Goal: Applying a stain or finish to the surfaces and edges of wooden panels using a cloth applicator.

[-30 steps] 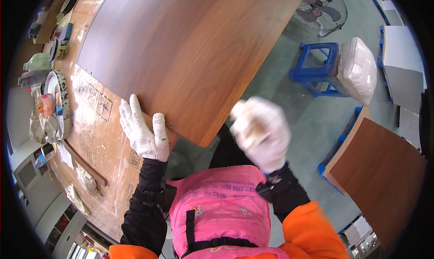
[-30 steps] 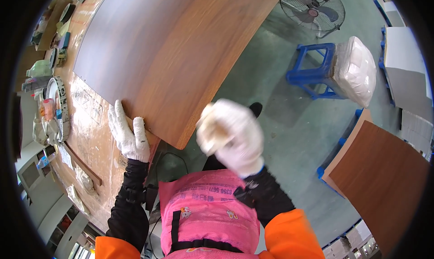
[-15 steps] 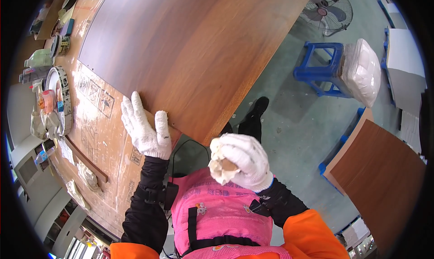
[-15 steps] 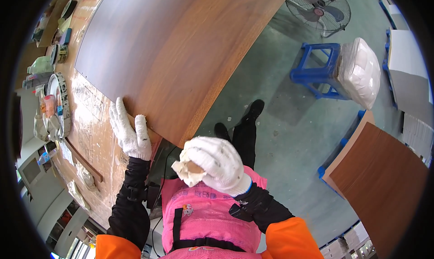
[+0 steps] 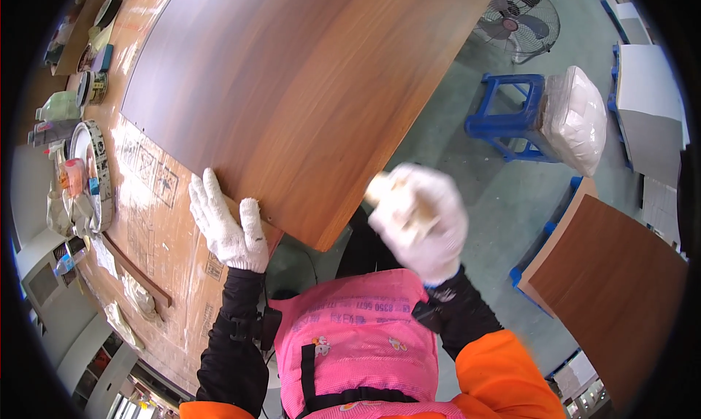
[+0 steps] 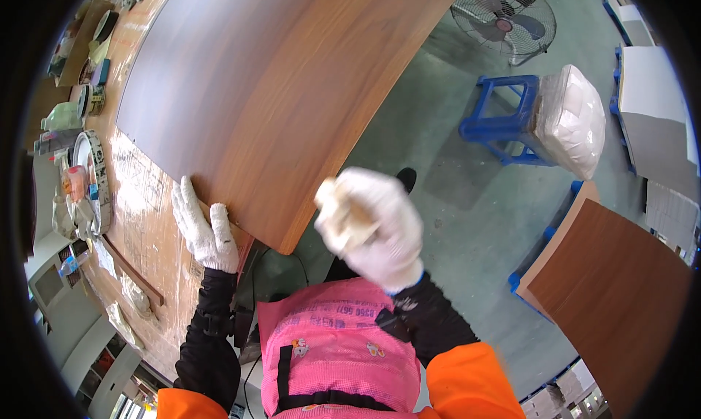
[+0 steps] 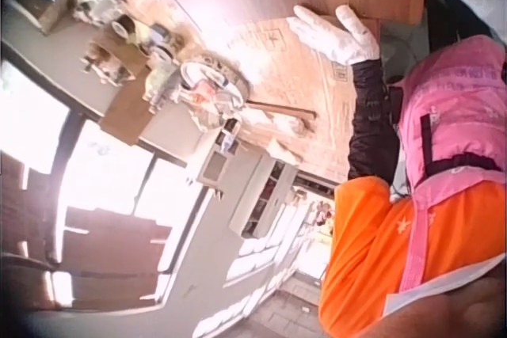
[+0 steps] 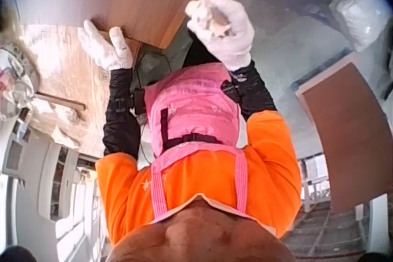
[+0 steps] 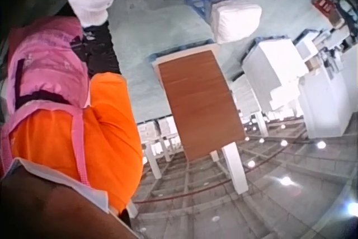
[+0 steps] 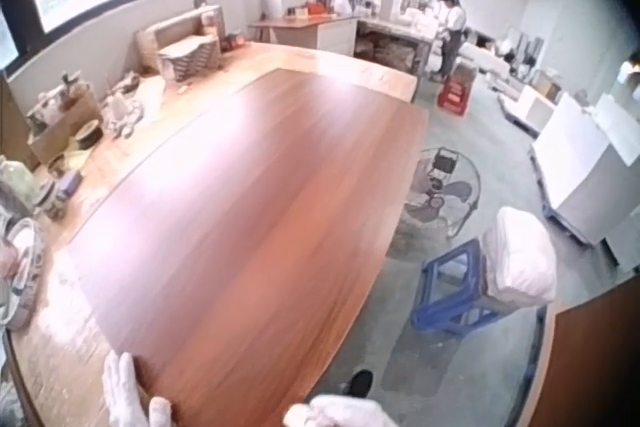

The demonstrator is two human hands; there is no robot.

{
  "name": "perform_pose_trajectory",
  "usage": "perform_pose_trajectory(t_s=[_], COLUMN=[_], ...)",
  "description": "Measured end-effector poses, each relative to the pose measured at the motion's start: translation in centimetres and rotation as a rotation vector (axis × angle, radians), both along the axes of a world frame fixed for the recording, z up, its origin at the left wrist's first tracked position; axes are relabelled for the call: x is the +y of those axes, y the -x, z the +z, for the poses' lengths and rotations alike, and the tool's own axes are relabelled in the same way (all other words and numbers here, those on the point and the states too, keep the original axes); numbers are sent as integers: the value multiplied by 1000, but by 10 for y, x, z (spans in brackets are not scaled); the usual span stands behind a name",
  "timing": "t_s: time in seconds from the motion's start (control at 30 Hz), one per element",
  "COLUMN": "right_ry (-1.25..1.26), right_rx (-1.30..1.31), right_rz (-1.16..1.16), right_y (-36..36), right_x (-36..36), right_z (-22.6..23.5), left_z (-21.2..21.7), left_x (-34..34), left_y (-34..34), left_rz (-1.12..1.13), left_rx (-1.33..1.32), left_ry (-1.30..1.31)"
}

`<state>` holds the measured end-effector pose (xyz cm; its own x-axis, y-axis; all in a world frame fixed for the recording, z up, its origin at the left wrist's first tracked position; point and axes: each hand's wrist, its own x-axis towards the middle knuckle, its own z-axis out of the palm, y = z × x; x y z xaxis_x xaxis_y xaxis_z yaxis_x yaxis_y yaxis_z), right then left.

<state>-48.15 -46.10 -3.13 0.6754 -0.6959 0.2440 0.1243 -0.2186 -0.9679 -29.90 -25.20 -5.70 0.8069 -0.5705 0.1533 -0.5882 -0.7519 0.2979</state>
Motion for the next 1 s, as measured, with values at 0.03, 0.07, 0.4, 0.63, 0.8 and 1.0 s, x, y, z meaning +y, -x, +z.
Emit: perform_pose_trajectory(t_s=[0.03,0.07,0.4,0.63,0.8,1.0], right_ry=[73,-607,260,218,324,150], right_rx=[53,126,-44,-107,90,-115], right_rz=[94,445,-355,-188,-160,-320], right_y=[3,5,-32,-14,2,-45], right_x=[9,9,-114,-70,-60,-195], right_z=[2,-1,-30,-9,-34,-38], left_z=[0,0,3,4,3,4], left_x=[0,1,2,2,3,4], left_y=[0,0,1,2,2,4], left_rz=[-3,-4,7,25,41,58], left_rx=[-4,1,22,46,64,75], left_ry=[-9,-2,-59,-48,-31,-23])
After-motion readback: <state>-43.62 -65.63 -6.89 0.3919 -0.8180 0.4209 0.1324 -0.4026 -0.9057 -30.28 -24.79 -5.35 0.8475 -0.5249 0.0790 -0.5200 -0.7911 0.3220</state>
